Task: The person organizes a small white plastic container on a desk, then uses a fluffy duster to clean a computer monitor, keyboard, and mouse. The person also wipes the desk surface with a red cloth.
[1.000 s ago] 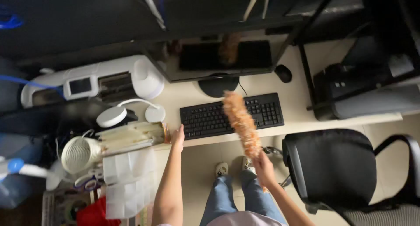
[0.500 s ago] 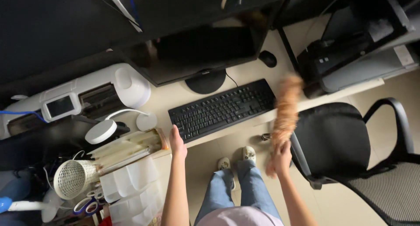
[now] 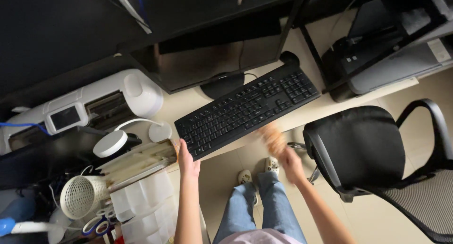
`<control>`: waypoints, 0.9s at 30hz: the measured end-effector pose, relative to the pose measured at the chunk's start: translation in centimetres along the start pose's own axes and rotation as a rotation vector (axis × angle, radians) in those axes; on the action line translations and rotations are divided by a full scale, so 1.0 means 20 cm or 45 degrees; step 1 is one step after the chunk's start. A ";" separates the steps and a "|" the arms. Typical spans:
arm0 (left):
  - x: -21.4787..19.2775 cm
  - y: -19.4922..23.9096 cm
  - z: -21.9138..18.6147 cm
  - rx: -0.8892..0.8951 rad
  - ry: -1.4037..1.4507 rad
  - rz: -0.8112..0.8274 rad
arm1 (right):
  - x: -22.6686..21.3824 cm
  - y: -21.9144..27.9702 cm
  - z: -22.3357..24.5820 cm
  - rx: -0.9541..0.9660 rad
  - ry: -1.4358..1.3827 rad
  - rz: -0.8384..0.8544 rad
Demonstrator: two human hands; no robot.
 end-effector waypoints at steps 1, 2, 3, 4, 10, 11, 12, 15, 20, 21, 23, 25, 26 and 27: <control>0.01 0.01 0.00 -0.003 0.006 -0.011 | 0.01 -0.06 -0.02 0.002 0.003 0.012; 0.02 0.01 0.00 -0.014 0.009 0.049 | 0.02 -0.11 -0.05 0.131 -0.011 -0.151; 0.03 0.01 0.00 -0.018 0.011 0.105 | 0.04 -0.18 -0.08 0.258 -0.029 -0.310; 0.03 0.00 0.01 -0.015 0.016 0.091 | 0.08 -0.21 -0.04 0.257 -0.030 -0.295; 0.10 -0.09 0.09 0.111 0.042 0.128 | 0.47 -0.17 0.14 0.325 0.050 0.075; 0.11 -0.08 0.13 0.100 0.049 0.122 | 0.52 -0.11 0.23 0.300 0.168 0.226; 0.12 -0.07 0.16 0.089 0.056 0.115 | 0.57 -0.05 0.33 0.275 0.285 0.378; 0.23 0.05 0.14 -0.099 -0.003 -0.038 | 0.65 0.03 0.42 -0.316 -0.036 0.415; 0.21 0.14 0.25 -0.046 0.046 0.013 | 0.76 -0.01 0.29 0.150 0.014 0.041; 0.23 0.16 0.23 -0.075 0.020 -0.019 | 0.77 -0.06 0.31 0.070 -0.034 -0.134; 0.22 0.16 0.29 -0.073 0.049 -0.037 | 0.76 -0.08 0.39 -0.001 -0.025 0.098; 0.21 0.16 0.31 -0.070 0.079 -0.055 | 0.75 -0.09 0.48 -0.074 -0.017 0.331; 0.21 0.16 0.31 -0.056 0.103 -0.028 | 0.74 -0.09 0.53 -0.120 -0.038 0.368; 0.21 0.16 0.32 -0.043 0.129 -0.003 | 0.74 -0.09 0.58 -0.166 -0.058 0.408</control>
Point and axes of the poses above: each hand's wrist, its own y-axis away from the middle knuckle, its own x-axis out of the palm, z = x × y, the point moved 1 cm from there along -y, towards the middle knuckle, and after that the axes turned 11 degrees about -y, right-handed, at the moved point
